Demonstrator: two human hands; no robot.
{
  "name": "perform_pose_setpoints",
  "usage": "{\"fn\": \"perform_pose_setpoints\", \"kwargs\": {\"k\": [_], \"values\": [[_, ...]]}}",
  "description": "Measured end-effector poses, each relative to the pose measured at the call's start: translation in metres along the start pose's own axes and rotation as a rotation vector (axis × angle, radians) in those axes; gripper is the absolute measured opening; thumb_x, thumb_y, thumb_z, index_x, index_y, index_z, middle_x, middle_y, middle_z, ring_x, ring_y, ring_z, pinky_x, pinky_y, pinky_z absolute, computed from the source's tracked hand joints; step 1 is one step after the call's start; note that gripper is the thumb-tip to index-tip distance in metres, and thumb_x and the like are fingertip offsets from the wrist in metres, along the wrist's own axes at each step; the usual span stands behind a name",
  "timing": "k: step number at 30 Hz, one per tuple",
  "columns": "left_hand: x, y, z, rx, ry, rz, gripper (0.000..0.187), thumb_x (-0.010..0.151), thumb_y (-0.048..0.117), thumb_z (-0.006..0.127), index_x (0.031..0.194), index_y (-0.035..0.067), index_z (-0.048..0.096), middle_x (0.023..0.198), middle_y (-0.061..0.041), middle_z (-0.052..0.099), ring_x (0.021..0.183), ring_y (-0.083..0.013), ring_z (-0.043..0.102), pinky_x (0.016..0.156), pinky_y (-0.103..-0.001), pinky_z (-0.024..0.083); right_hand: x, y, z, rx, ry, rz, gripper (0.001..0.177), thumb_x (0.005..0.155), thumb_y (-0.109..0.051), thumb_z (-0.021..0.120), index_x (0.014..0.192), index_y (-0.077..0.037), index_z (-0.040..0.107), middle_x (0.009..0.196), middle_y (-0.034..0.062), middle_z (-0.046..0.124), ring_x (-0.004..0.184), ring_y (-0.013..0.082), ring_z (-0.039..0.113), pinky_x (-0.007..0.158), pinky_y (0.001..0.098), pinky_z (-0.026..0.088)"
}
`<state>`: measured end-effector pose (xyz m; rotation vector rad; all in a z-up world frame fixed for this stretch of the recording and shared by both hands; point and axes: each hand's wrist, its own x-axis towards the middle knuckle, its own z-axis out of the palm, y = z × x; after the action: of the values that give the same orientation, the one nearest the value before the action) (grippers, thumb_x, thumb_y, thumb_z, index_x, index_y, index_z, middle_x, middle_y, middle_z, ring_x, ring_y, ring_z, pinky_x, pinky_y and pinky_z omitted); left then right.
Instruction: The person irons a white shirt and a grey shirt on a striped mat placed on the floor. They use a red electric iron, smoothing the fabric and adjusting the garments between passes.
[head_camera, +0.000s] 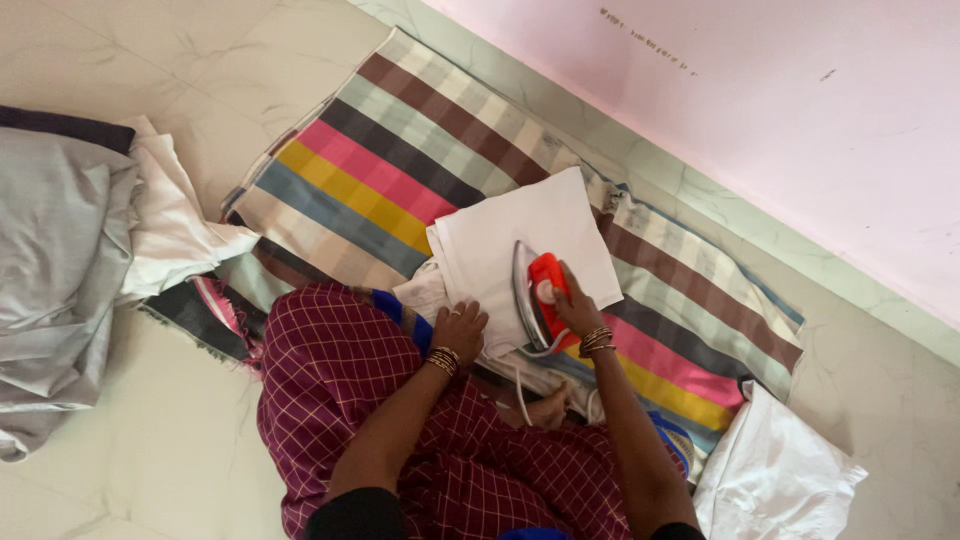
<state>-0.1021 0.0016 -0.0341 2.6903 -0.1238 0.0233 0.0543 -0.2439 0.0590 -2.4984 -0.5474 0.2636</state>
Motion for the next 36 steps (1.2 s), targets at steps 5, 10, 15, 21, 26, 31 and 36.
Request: {"fn": "perform_pose_setpoints", "kwargs": {"k": [5, 10, 15, 21, 26, 31, 36], "values": [[0.001, -0.013, -0.01, -0.025, 0.1, -0.169, 0.038, 0.103, 0.036, 0.055, 0.139, 0.022, 0.057, 0.154, -0.008, 0.049, 0.146, -0.0275, 0.044, 0.123, -0.055, 0.032, -0.001, -0.02, 0.017, -0.213, -0.127, 0.121, 0.066, 0.101, -0.045, 0.05, 0.162, -0.041, 0.023, 0.09, 0.0285, 0.073, 0.087, 0.0513, 0.069, 0.076, 0.0614, 0.054], [0.008, -0.006, -0.027, 0.009, -0.095, -0.42, 0.076, 0.091, 0.051, 0.047, 0.16, 0.032, 0.022, 0.171, -0.001, 0.0, 0.157, -0.0285, -0.003, 0.105, -0.088, -0.004, 0.037, -0.026, 0.013, -0.126, -0.037, 0.053, 0.066, 0.1, -0.043, 0.052, 0.161, -0.039, 0.026, 0.089, 0.024, 0.073, 0.079, 0.048, 0.071, 0.071, 0.0577, 0.056], [0.002, -0.003, -0.042, -0.028, -0.126, -0.415, 0.077, 0.092, 0.05, 0.045, 0.163, 0.033, 0.02, 0.173, -0.001, -0.004, 0.158, -0.029, -0.008, 0.106, -0.088, -0.006, 0.084, -0.055, 0.021, -0.021, -0.165, 0.055, 0.065, 0.1, -0.043, 0.05, 0.161, -0.038, 0.027, 0.078, 0.0206, 0.074, 0.073, 0.0394, 0.075, 0.072, 0.0526, 0.059], [0.007, -0.003, -0.036, 0.005, -0.158, -0.415, 0.077, 0.092, 0.049, 0.046, 0.163, 0.032, 0.019, 0.173, -0.002, -0.003, 0.158, -0.0302, -0.008, 0.105, -0.088, -0.006, 0.122, -0.089, 0.04, -0.177, -0.245, -0.092, 0.066, 0.102, -0.047, 0.049, 0.162, -0.037, 0.025, 0.08, 0.0217, 0.073, 0.076, 0.0438, 0.071, 0.072, 0.0543, 0.056], [0.006, -0.008, -0.026, 0.013, -0.039, -0.387, 0.075, 0.093, 0.05, 0.045, 0.162, 0.033, 0.021, 0.173, -0.003, 0.003, 0.158, -0.0301, 0.001, 0.106, -0.088, -0.004, 0.108, -0.098, 0.045, -0.138, -0.287, -0.116, 0.066, 0.102, -0.051, 0.047, 0.162, -0.038, 0.023, 0.084, 0.0225, 0.073, 0.076, 0.0453, 0.071, 0.071, 0.055, 0.056], [0.01, -0.012, -0.006, -0.085, 0.207, -0.408, 0.072, 0.097, 0.048, 0.045, 0.163, 0.029, 0.023, 0.173, -0.007, 0.008, 0.159, -0.0268, 0.008, 0.109, -0.086, -0.002, 0.039, -0.09, 0.044, -0.188, -0.317, -0.06, 0.066, 0.102, -0.052, 0.045, 0.162, -0.04, 0.019, 0.077, 0.0225, 0.072, 0.075, 0.046, 0.071, 0.071, 0.0562, 0.056], [0.01, -0.021, -0.002, 0.002, 0.1, -0.403, 0.066, 0.1, 0.047, 0.043, 0.162, 0.033, 0.026, 0.174, -0.004, 0.009, 0.159, -0.0254, 0.006, 0.108, -0.087, -0.002, -0.028, -0.082, 0.038, -0.22, -0.34, 0.014, 0.068, 0.101, -0.051, 0.044, 0.162, -0.041, 0.017, 0.075, 0.023, 0.072, 0.075, 0.0466, 0.071, 0.071, 0.0568, 0.056]]}}
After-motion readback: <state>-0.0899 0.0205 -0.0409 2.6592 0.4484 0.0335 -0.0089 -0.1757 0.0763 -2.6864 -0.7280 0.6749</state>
